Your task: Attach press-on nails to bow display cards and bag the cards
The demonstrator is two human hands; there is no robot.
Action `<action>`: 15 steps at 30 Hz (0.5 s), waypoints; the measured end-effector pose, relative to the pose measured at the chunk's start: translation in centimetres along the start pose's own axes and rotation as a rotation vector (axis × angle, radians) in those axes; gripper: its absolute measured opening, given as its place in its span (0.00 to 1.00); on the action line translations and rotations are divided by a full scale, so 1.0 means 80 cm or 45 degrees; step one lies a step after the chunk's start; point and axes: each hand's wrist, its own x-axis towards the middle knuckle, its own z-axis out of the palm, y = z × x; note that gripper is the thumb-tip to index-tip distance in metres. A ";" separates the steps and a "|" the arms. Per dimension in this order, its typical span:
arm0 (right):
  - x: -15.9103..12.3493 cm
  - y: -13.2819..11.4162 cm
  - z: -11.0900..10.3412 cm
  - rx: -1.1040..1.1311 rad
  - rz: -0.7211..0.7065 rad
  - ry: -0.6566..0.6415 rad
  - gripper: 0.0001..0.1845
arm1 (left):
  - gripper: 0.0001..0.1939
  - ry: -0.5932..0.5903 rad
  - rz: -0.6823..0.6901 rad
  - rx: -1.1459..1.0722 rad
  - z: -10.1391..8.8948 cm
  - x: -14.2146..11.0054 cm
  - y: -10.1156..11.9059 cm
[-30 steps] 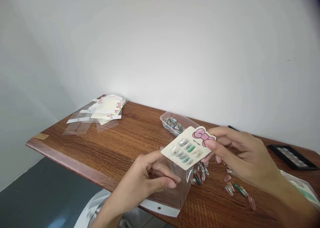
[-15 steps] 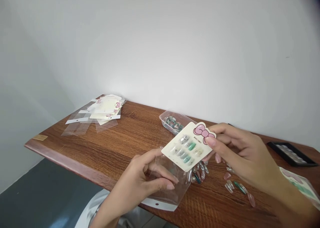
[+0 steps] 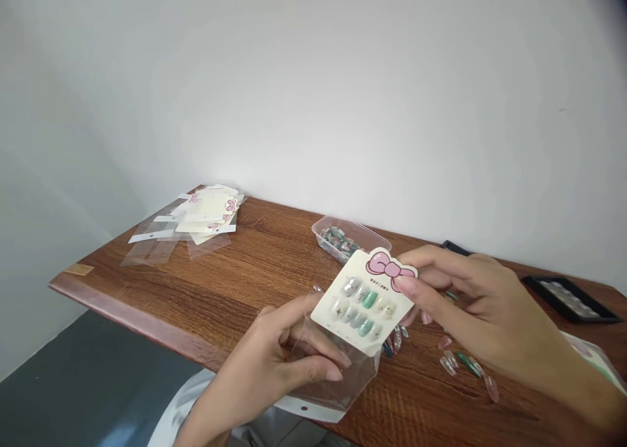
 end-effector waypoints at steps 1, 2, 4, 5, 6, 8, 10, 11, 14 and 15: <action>0.000 0.000 0.001 -0.003 0.009 0.001 0.06 | 0.26 -0.001 -0.010 -0.008 0.000 0.000 0.000; -0.001 0.000 0.002 -0.004 0.020 0.003 0.07 | 0.27 -0.003 -0.018 -0.018 0.000 0.000 0.000; 0.000 -0.001 0.005 0.002 0.032 0.003 0.07 | 0.27 -0.002 -0.022 -0.041 0.000 0.000 -0.001; 0.000 -0.001 0.007 0.003 0.036 0.006 0.07 | 0.27 0.000 -0.017 -0.056 0.000 0.001 0.000; 0.001 -0.001 0.008 -0.002 0.040 0.011 0.07 | 0.27 -0.002 -0.009 -0.071 0.000 0.001 0.000; 0.001 -0.001 0.009 -0.015 0.045 0.020 0.07 | 0.27 -0.004 0.005 -0.094 0.000 0.001 0.000; 0.001 -0.002 0.009 -0.019 0.063 0.026 0.06 | 0.27 -0.008 0.019 -0.089 0.001 0.001 0.001; 0.001 -0.002 0.008 -0.021 0.069 0.024 0.06 | 0.27 -0.009 0.025 -0.081 0.001 0.002 0.000; 0.000 -0.004 0.005 -0.046 0.061 0.016 0.06 | 0.27 -0.012 0.028 -0.077 0.000 0.002 -0.001; 0.000 -0.004 0.004 -0.055 0.050 0.006 0.06 | 0.28 -0.015 0.024 -0.087 0.000 0.003 -0.001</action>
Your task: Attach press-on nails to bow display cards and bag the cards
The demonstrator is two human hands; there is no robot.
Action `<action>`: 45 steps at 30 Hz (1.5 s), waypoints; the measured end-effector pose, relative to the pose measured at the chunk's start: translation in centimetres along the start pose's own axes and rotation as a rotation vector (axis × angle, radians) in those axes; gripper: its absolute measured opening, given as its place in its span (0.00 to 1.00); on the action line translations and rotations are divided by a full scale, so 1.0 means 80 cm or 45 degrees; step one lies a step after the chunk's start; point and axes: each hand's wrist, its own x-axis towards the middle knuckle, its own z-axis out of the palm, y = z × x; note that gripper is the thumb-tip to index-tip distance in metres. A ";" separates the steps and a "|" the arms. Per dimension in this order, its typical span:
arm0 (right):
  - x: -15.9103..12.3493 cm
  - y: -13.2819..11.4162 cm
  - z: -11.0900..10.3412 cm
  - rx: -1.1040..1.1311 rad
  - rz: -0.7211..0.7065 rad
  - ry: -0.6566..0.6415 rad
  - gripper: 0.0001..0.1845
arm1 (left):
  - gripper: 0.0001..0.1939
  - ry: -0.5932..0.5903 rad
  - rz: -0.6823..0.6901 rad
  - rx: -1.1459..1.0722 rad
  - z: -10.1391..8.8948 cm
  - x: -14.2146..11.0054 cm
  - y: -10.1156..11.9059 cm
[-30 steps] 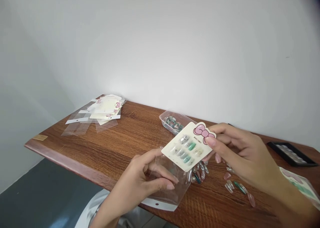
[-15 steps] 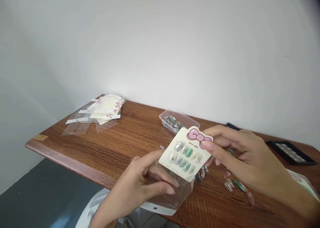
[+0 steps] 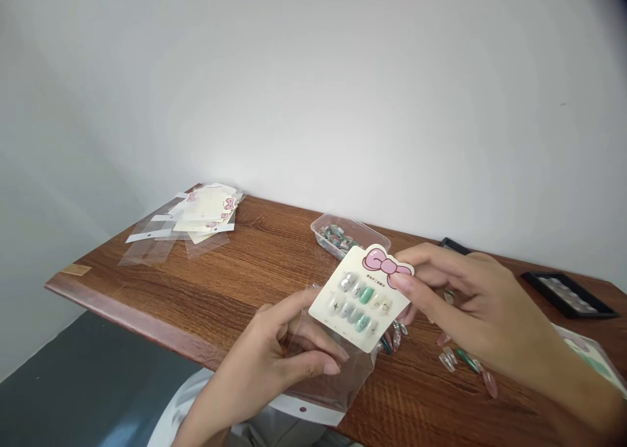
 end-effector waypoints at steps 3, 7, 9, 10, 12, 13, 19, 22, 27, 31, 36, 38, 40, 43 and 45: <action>0.000 -0.001 -0.003 0.026 -0.033 -0.024 0.05 | 0.30 -0.003 -0.003 -0.012 -0.001 0.000 0.000; 0.001 0.000 -0.004 0.108 -0.036 -0.055 0.05 | 0.31 0.004 0.030 0.028 -0.001 -0.002 0.002; 0.001 0.002 -0.004 0.128 -0.024 -0.060 0.05 | 0.32 0.001 0.019 0.037 -0.001 -0.003 0.003; 0.001 0.003 -0.004 0.130 -0.016 -0.057 0.05 | 0.32 -0.001 0.012 0.037 -0.001 -0.003 0.003; 0.001 0.004 -0.004 0.120 -0.006 -0.052 0.05 | 0.33 -0.006 0.011 0.027 -0.001 -0.004 0.002; 0.001 0.004 -0.004 0.111 0.000 -0.050 0.05 | 0.34 -0.009 0.018 0.016 -0.001 -0.004 0.001; 0.000 0.004 -0.004 0.126 0.008 -0.059 0.04 | 0.34 0.001 0.003 -0.032 0.000 -0.004 0.001; -0.001 0.003 -0.003 0.155 0.055 -0.081 0.07 | 0.33 0.016 -0.010 0.008 0.001 -0.004 0.005; 0.000 0.001 0.000 0.199 0.180 -0.126 0.09 | 0.31 0.027 -0.008 0.069 0.002 -0.005 0.008; 0.003 -0.003 0.002 0.153 0.213 -0.157 0.09 | 0.33 0.013 -0.056 -0.005 0.002 -0.004 0.007; 0.006 -0.008 0.001 0.042 0.189 -0.127 0.10 | 0.32 0.020 -0.052 -0.020 0.002 -0.001 0.007; 0.007 -0.007 0.003 0.031 0.194 -0.115 0.10 | 0.32 0.028 -0.056 -0.001 0.003 -0.001 0.007; 0.008 -0.005 0.007 0.024 0.196 -0.073 0.11 | 0.32 0.031 -0.059 0.015 0.003 -0.001 0.007; 0.009 -0.006 0.019 -0.021 0.205 -0.005 0.24 | 0.31 0.028 -0.073 0.022 0.004 -0.002 0.005; 0.011 -0.009 0.028 -0.086 0.214 0.013 0.31 | 0.31 0.022 -0.078 0.018 0.004 -0.003 0.004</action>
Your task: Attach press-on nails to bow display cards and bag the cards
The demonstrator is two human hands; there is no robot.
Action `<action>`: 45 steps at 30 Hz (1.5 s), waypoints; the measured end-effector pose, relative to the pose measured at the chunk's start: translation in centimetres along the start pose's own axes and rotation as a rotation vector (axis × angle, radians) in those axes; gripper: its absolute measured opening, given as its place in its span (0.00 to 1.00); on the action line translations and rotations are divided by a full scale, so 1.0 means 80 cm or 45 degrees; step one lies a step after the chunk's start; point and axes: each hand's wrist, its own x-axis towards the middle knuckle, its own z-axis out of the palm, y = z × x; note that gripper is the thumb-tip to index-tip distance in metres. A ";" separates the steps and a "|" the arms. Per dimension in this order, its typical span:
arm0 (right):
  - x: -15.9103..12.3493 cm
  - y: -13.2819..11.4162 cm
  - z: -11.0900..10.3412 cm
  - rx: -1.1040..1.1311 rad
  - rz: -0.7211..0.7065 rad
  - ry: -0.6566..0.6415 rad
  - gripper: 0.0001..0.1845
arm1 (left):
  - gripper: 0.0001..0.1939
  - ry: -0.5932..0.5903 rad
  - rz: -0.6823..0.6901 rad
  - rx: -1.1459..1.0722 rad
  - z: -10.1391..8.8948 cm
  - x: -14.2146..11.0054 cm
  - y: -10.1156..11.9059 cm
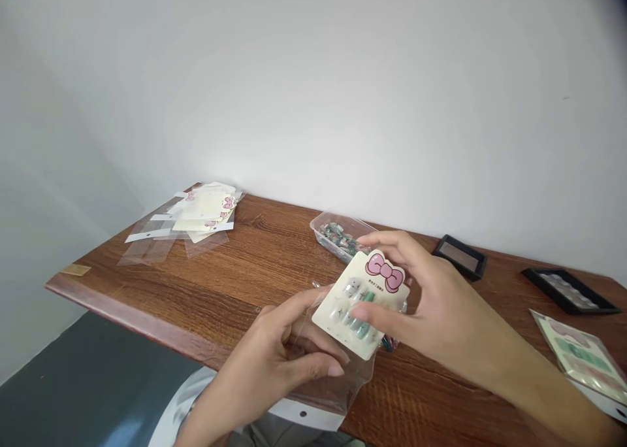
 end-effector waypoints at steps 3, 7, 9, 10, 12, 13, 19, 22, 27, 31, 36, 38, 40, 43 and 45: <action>0.002 -0.009 0.009 -0.093 0.010 0.001 0.32 | 0.31 0.002 -0.008 0.004 0.000 -0.001 0.000; 0.005 -0.016 0.009 -0.082 0.040 -0.033 0.24 | 0.32 0.005 0.002 0.033 0.000 -0.001 0.002; 0.006 -0.016 0.007 -0.063 0.044 -0.030 0.21 | 0.32 0.005 0.027 0.041 0.000 -0.001 0.001; 0.007 -0.015 0.006 -0.061 0.041 -0.028 0.20 | 0.32 0.004 0.041 0.048 0.000 -0.001 0.000; 0.008 -0.013 0.005 -0.070 0.030 -0.030 0.18 | 0.32 0.006 0.065 0.061 0.000 -0.001 -0.002; 0.008 -0.012 0.005 -0.078 0.024 -0.028 0.18 | 0.32 0.006 0.067 0.065 0.000 -0.001 -0.002; 0.007 -0.010 0.009 -0.129 -0.022 0.006 0.18 | 0.32 0.002 0.042 0.068 0.000 -0.002 -0.002; 0.006 -0.013 0.009 -0.155 -0.038 -0.004 0.18 | 0.32 0.008 0.043 0.069 -0.001 -0.002 -0.002; 0.005 -0.015 0.010 -0.198 -0.059 -0.013 0.16 | 0.34 0.013 0.019 0.039 0.001 -0.003 -0.003; 0.005 -0.016 0.011 -0.222 -0.069 -0.016 0.17 | 0.33 0.020 0.003 0.017 0.002 -0.003 -0.003; 0.007 -0.020 0.012 -0.206 -0.058 -0.052 0.18 | 0.34 0.032 -0.012 0.016 0.000 -0.002 -0.005; 0.008 -0.022 0.014 -0.187 -0.078 -0.057 0.18 | 0.34 0.040 -0.019 0.033 0.000 -0.002 -0.006; 0.008 -0.024 0.014 -0.174 -0.103 -0.064 0.18 | 0.34 0.050 -0.018 0.047 -0.001 -0.002 -0.007; 0.002 -0.027 0.010 -0.116 -0.111 -0.094 0.18 | 0.35 0.071 -0.013 0.043 -0.002 -0.003 -0.008; -0.003 -0.028 0.006 -0.048 -0.106 -0.113 0.18 | 0.35 0.075 -0.017 0.031 -0.003 -0.003 -0.008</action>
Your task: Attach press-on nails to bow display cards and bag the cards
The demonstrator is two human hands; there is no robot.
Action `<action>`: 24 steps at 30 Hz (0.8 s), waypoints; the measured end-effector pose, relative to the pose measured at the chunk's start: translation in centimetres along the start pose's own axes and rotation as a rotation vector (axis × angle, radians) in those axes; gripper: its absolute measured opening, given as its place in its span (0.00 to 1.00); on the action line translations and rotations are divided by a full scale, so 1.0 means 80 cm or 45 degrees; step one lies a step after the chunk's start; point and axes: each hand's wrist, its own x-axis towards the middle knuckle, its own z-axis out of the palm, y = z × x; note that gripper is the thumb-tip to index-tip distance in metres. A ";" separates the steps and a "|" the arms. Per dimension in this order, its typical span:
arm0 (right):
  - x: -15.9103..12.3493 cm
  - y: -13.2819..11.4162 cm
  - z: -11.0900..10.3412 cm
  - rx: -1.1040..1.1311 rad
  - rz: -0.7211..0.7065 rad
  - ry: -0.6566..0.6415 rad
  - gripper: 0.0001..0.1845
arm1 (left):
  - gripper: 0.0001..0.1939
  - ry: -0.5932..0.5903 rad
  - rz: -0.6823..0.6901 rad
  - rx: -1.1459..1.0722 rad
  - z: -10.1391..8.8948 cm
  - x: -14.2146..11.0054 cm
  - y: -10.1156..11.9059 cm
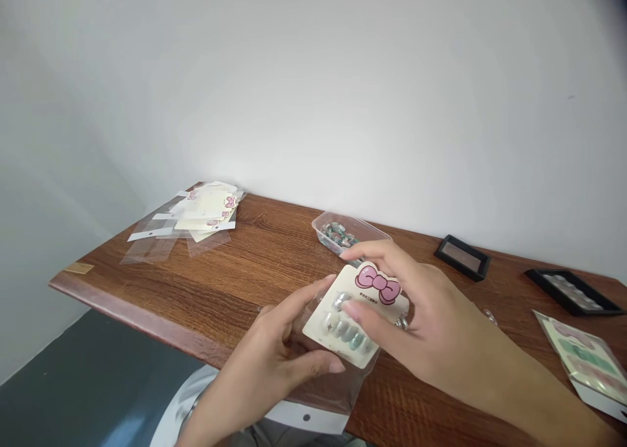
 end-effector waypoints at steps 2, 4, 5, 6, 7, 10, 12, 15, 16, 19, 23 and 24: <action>-0.005 0.000 -0.004 0.060 -0.001 0.022 0.19 | 0.36 0.001 -0.005 0.009 -0.001 -0.001 -0.001; -0.009 0.001 -0.005 0.076 -0.008 0.034 0.18 | 0.36 0.016 -0.008 0.047 -0.002 -0.002 -0.002; -0.009 0.003 -0.005 0.064 -0.013 0.021 0.16 | 0.37 0.027 -0.008 0.072 -0.002 -0.003 -0.003; -0.009 0.004 -0.005 0.042 -0.027 0.007 0.14 | 0.37 0.041 -0.006 0.097 -0.003 -0.003 -0.003; -0.009 0.006 -0.003 0.015 -0.051 -0.004 0.13 | 0.38 0.048 -0.001 0.119 -0.003 -0.004 -0.003; -0.007 0.011 0.001 -0.068 -0.136 0.055 0.14 | 0.37 0.041 0.028 0.160 -0.003 -0.004 -0.002; -0.007 0.012 0.004 -0.120 -0.187 0.114 0.16 | 0.37 0.031 0.043 0.164 -0.002 -0.003 -0.002; -0.006 0.012 0.007 -0.185 -0.269 0.142 0.18 | 0.37 0.047 0.037 0.179 -0.001 -0.003 -0.002; -0.006 0.011 0.007 -0.199 -0.300 0.144 0.18 | 0.37 0.054 0.034 0.186 0.000 -0.003 -0.002; -0.006 0.009 0.008 -0.215 -0.368 0.171 0.17 | 0.39 0.055 0.034 0.187 0.001 -0.003 -0.001; -0.004 0.009 0.010 -0.205 -0.401 0.210 0.17 | 0.40 0.041 0.041 0.165 0.001 -0.002 0.003; -0.003 0.009 0.011 -0.194 -0.407 0.217 0.17 | 0.40 0.040 0.042 0.168 0.000 -0.002 0.004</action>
